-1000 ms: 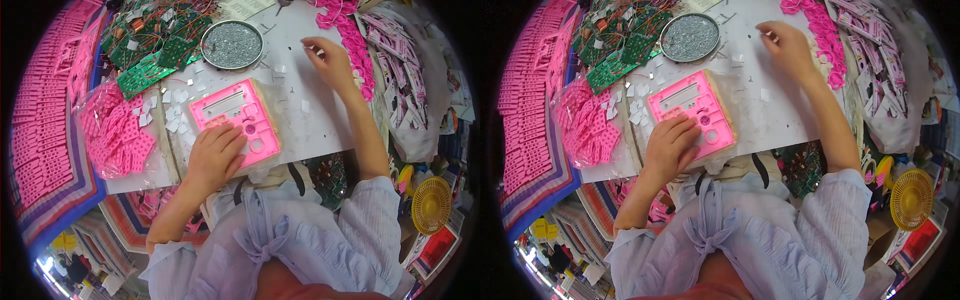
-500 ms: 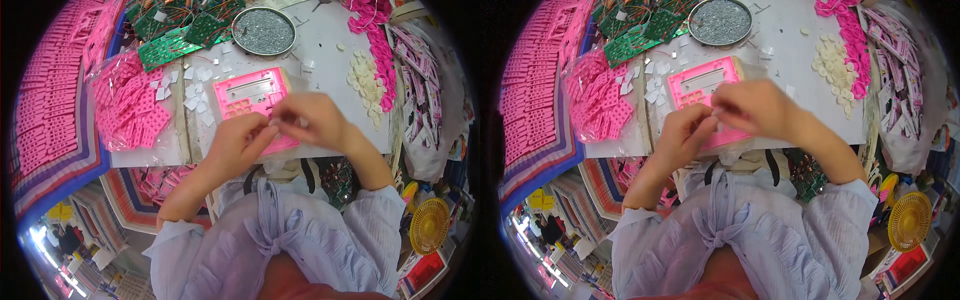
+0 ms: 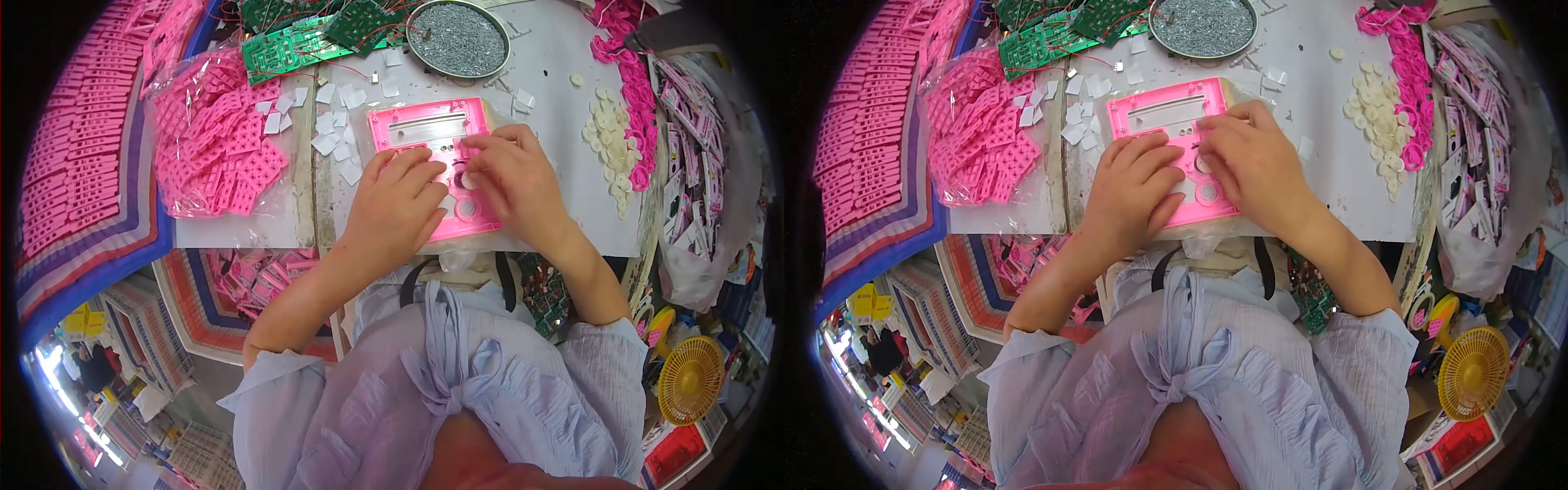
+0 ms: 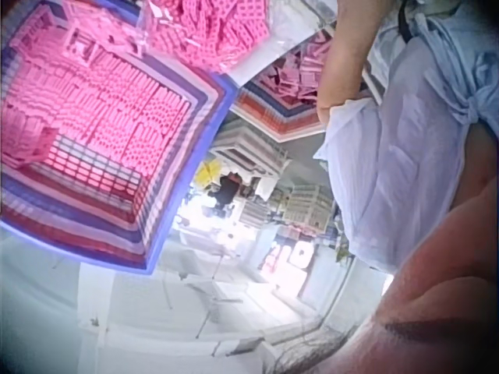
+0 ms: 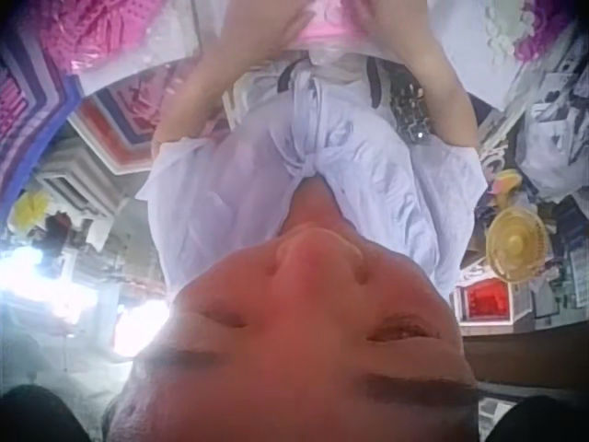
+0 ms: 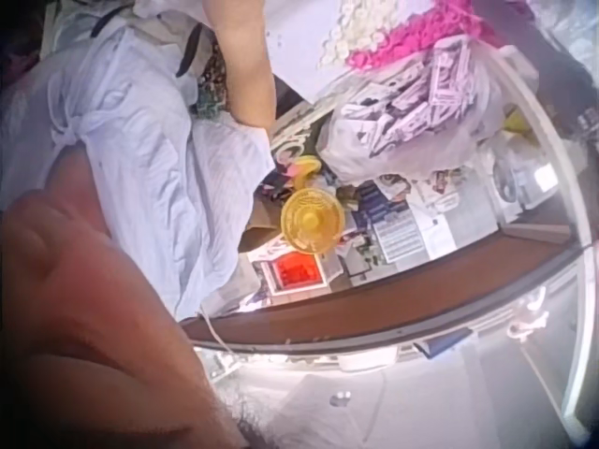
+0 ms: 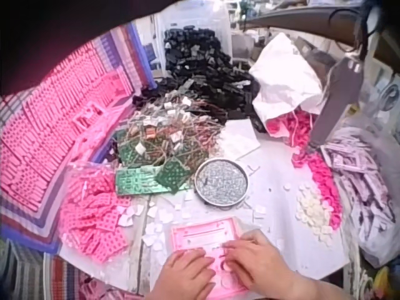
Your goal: Assembling a pink electronic toy using a power screwdriver and various components.
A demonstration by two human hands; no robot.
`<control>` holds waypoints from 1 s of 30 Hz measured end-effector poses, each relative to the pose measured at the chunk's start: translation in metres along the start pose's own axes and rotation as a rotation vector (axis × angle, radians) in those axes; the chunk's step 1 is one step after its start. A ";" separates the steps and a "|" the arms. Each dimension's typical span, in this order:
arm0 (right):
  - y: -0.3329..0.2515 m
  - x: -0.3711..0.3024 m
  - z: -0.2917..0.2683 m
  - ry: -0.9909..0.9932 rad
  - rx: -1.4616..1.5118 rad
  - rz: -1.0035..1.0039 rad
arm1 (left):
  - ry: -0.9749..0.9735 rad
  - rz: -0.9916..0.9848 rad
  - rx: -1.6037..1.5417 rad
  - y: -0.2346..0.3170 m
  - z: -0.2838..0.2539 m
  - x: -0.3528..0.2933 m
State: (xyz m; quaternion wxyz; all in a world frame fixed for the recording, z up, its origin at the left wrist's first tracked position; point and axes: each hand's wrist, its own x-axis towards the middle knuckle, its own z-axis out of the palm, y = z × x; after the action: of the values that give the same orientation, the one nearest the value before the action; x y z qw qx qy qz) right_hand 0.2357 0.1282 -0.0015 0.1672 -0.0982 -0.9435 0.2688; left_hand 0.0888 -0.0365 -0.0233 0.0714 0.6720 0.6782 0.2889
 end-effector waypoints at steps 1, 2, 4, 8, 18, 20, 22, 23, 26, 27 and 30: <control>-0.001 0.000 0.005 0.010 -0.046 -0.005 | -0.009 -0.010 -0.008 -0.001 0.002 -0.001; -0.002 0.001 0.010 0.020 -0.093 -0.009 | -0.017 -0.019 -0.016 -0.002 0.003 -0.002; -0.003 0.000 0.019 0.031 -0.160 -0.004 | -0.008 -0.026 -0.006 -0.001 0.005 -0.003; -0.008 -0.001 0.026 0.065 -0.255 0.034 | 0.004 -0.032 -0.020 -0.002 0.007 -0.004; -0.019 0.001 0.029 0.072 -0.318 0.144 | 0.028 -0.032 -0.050 -0.004 0.008 -0.006; -0.018 0.002 0.031 0.061 -0.298 0.149 | 0.034 -0.033 -0.047 -0.005 0.008 -0.006; -0.017 0.002 0.029 0.037 -0.291 0.142 | 0.021 -0.032 -0.058 -0.005 0.007 -0.005; -0.016 0.003 0.025 0.019 -0.295 0.133 | 0.013 -0.029 -0.064 -0.005 0.006 -0.005; -0.016 0.006 0.025 -0.009 -0.304 0.133 | 0.005 -0.037 -0.060 -0.005 0.005 -0.006; -0.016 0.006 0.026 -0.014 -0.307 0.139 | -0.005 -0.027 -0.063 -0.004 0.003 -0.005; -0.012 0.001 0.024 0.027 -0.270 0.131 | 0.007 -0.027 -0.137 -0.007 -0.008 0.008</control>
State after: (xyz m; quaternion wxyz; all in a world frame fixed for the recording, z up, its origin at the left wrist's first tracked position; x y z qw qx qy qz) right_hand 0.2245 0.1073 -0.0139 0.1474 -0.1848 -0.9603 0.1485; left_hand 0.0779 -0.0311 -0.0175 0.1186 0.6552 0.6661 0.3360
